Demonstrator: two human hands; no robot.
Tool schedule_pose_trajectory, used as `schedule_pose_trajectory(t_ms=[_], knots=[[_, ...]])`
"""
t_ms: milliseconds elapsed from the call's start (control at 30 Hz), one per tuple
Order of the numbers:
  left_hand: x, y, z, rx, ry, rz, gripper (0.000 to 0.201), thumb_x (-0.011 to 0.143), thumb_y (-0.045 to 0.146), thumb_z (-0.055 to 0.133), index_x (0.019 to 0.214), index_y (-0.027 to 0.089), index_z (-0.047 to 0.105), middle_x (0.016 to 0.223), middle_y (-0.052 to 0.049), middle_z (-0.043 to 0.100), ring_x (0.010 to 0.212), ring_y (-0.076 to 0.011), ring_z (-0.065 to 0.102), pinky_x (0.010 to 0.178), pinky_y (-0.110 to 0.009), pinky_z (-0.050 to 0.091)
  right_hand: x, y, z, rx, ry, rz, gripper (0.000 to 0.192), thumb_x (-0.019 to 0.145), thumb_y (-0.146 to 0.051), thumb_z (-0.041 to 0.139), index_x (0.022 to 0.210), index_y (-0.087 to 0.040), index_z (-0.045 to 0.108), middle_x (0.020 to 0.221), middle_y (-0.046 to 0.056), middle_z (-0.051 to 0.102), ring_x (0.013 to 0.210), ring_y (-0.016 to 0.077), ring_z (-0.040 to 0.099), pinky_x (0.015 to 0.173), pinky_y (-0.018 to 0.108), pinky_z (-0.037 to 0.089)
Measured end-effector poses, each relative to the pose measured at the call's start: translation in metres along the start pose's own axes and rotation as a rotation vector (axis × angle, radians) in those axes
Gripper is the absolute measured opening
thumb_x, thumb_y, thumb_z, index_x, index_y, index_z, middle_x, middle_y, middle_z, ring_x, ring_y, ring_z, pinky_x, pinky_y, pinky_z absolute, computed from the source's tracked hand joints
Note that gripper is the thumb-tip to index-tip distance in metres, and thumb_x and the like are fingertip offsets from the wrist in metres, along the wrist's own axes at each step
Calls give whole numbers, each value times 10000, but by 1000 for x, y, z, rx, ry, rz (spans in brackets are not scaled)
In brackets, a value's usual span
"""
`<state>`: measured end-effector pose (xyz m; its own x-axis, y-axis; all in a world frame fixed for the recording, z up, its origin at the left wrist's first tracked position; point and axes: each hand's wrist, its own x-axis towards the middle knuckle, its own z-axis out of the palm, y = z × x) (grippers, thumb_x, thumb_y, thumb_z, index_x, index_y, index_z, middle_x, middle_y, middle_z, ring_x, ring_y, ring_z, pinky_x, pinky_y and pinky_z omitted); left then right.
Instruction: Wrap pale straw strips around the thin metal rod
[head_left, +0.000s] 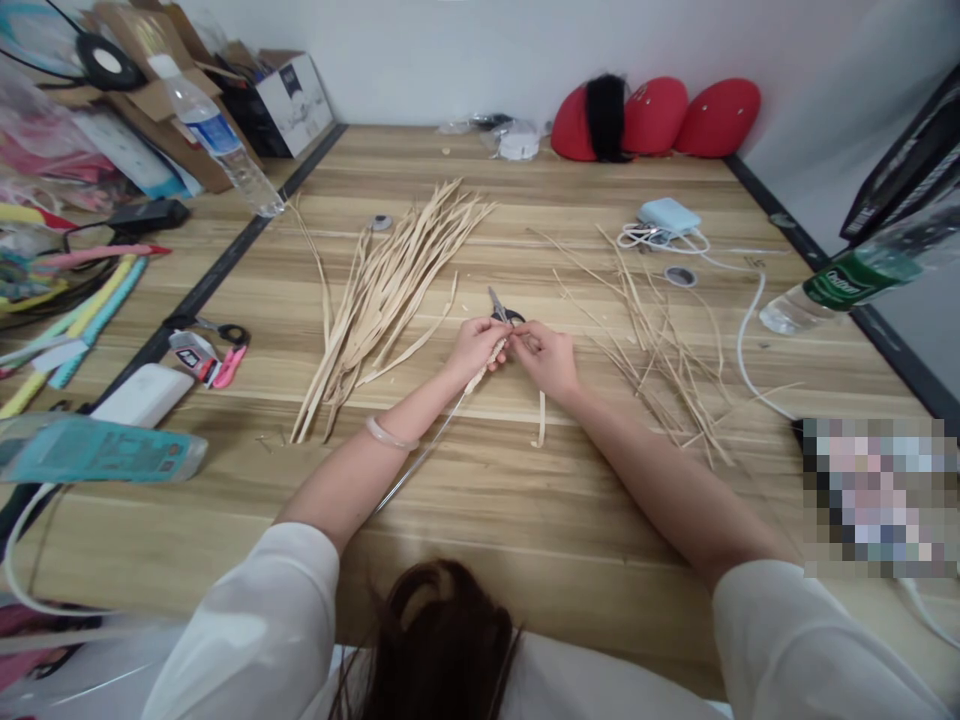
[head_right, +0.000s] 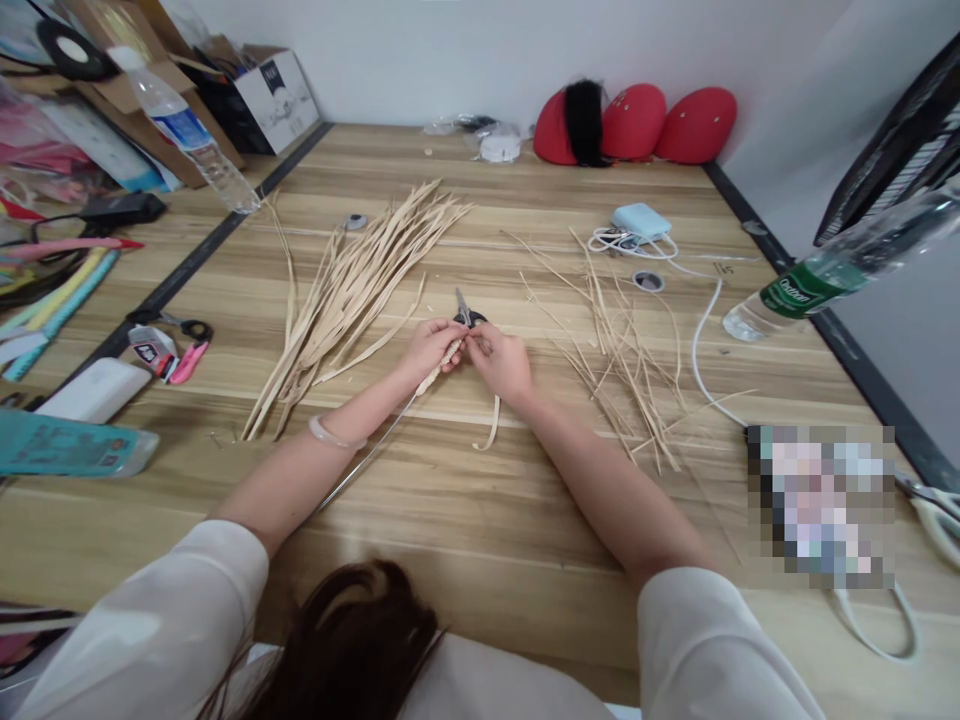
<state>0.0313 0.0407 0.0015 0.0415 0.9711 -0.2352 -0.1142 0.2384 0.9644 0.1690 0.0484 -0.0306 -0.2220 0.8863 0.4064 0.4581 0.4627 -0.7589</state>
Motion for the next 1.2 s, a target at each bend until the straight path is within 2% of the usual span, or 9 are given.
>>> schedule_pose_trajectory(t_ms=[300, 500, 733, 933, 1200], knots=[[-2, -2, 2, 116, 34, 62, 175, 849, 195, 538, 706, 113, 596, 483, 51, 513, 360, -38, 473, 326, -156, 302, 1, -1, -1, -18, -15, 14, 145, 816, -282, 551, 812, -168, 641, 457, -73, 404, 424, 83, 353, 498, 225, 280], [-1, 0, 0, 130, 42, 15, 283, 894, 224, 468, 648, 118, 559, 476, 39, 511, 348, -42, 472, 322, -164, 308, 0, 0, 0, 2, -1, -2, 140, 826, -287, 548, 799, -173, 623, 443, -84, 371, 412, 77, 325, 484, 223, 260], [2, -1, -1, 131, 19, 15, 264, 882, 197, 429, 659, 122, 549, 497, 40, 510, 331, -47, 466, 314, -168, 313, 0, 0, 0, 4, 6, -4, 147, 828, -295, 546, 794, -172, 620, 448, -84, 370, 419, 74, 318, 487, 222, 260], [3, 0, -3, 74, -32, 4, 192, 821, 137, 404, 745, 126, 579, 502, 44, 526, 346, -56, 480, 327, -166, 320, 1, -1, 1, 9, 33, 6, 148, 827, -295, 540, 809, -170, 617, 450, -86, 357, 419, 74, 308, 489, 224, 256], [0, 2, -1, 35, -9, -3, 144, 803, 154, 465, 827, 123, 603, 487, 54, 520, 329, -50, 452, 327, -165, 303, 1, 1, 1, 9, 33, -9, 137, 826, -287, 531, 810, -175, 607, 443, -94, 337, 414, 71, 284, 482, 222, 248]])
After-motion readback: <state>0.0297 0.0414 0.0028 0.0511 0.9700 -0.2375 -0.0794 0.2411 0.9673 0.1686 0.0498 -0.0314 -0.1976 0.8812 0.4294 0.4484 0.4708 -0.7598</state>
